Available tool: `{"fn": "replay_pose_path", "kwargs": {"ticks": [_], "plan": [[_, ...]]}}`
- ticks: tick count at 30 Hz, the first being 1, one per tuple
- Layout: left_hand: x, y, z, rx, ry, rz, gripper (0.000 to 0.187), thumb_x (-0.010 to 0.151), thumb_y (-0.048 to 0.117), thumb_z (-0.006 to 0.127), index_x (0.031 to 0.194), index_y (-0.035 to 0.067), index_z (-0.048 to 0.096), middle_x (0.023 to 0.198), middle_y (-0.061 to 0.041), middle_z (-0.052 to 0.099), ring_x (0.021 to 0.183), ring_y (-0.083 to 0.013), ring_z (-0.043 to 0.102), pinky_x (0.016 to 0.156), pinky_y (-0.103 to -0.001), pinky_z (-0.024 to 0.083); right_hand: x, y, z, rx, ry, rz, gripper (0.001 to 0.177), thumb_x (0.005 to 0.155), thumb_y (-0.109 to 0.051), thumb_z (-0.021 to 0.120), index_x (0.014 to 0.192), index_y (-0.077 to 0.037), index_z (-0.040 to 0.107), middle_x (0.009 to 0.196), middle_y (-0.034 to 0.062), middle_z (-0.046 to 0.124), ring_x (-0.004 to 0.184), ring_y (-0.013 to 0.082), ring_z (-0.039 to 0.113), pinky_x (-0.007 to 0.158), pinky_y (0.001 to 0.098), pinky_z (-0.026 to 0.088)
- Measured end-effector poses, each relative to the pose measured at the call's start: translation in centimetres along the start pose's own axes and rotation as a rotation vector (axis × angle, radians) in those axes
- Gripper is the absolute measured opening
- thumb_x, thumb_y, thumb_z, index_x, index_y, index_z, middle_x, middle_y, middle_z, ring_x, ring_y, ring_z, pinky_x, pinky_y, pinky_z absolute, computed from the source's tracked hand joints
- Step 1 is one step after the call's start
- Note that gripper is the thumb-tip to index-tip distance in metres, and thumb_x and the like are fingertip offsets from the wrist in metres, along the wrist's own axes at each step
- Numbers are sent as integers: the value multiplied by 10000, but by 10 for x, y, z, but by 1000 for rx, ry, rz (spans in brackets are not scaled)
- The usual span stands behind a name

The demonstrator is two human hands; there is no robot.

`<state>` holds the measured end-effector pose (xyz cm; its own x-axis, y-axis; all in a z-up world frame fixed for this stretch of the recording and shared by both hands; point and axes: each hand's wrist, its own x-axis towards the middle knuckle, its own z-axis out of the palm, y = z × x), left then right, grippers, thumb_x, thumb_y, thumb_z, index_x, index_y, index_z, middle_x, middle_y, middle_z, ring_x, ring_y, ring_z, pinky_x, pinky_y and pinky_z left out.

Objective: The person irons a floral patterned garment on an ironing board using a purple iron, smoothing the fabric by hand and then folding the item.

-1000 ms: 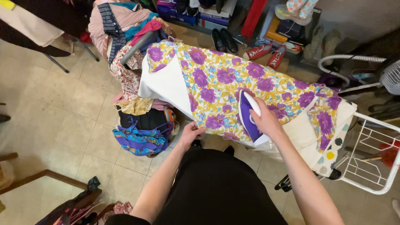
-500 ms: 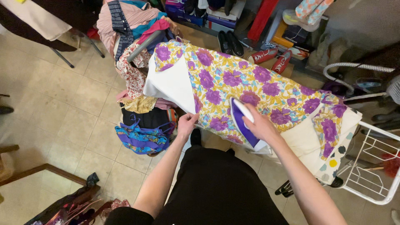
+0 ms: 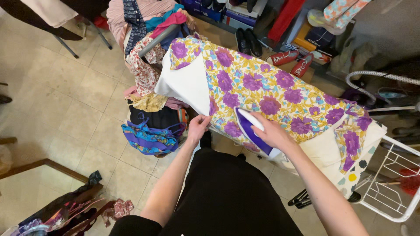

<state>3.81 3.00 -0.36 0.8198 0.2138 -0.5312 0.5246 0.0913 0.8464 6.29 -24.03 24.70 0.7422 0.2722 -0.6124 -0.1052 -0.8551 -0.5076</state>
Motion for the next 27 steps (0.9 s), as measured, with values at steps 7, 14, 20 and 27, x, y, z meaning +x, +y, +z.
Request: {"fn": "replay_pose_path", "kwargs": {"ticks": [7,14,20,27], "plan": [[-9,16,-4,55,-26,23,203,938,245,758,876,52,745,755,-101,734,695,-123,698,603,-238,610,3,-8,-1,-84,-123,-85,535,1007,-319,522,1536,-317,442,1367,328,583,1210,501,614,992,549,573],[-6,14,-6,82,-45,18,202,936,274,759,864,86,747,754,-69,742,697,-108,703,608,-234,613,20,-4,14,-103,30,-84,592,1014,-432,462,1579,-307,336,1376,277,591,1193,513,605,1006,593,518],[-12,23,-6,75,-61,-2,202,950,278,740,889,85,742,778,-71,742,720,-121,705,616,-236,611,19,-14,14,-139,-122,-99,574,1019,-337,488,1578,-373,362,1356,260,621,1161,446,657,941,484,599],[-4,27,-11,94,-89,-16,211,919,296,769,841,101,739,721,-46,727,656,-109,694,559,-216,580,18,-14,13,-112,-48,-158,566,1019,-366,496,1564,-342,346,1357,303,595,1180,514,614,970,568,542]]}}
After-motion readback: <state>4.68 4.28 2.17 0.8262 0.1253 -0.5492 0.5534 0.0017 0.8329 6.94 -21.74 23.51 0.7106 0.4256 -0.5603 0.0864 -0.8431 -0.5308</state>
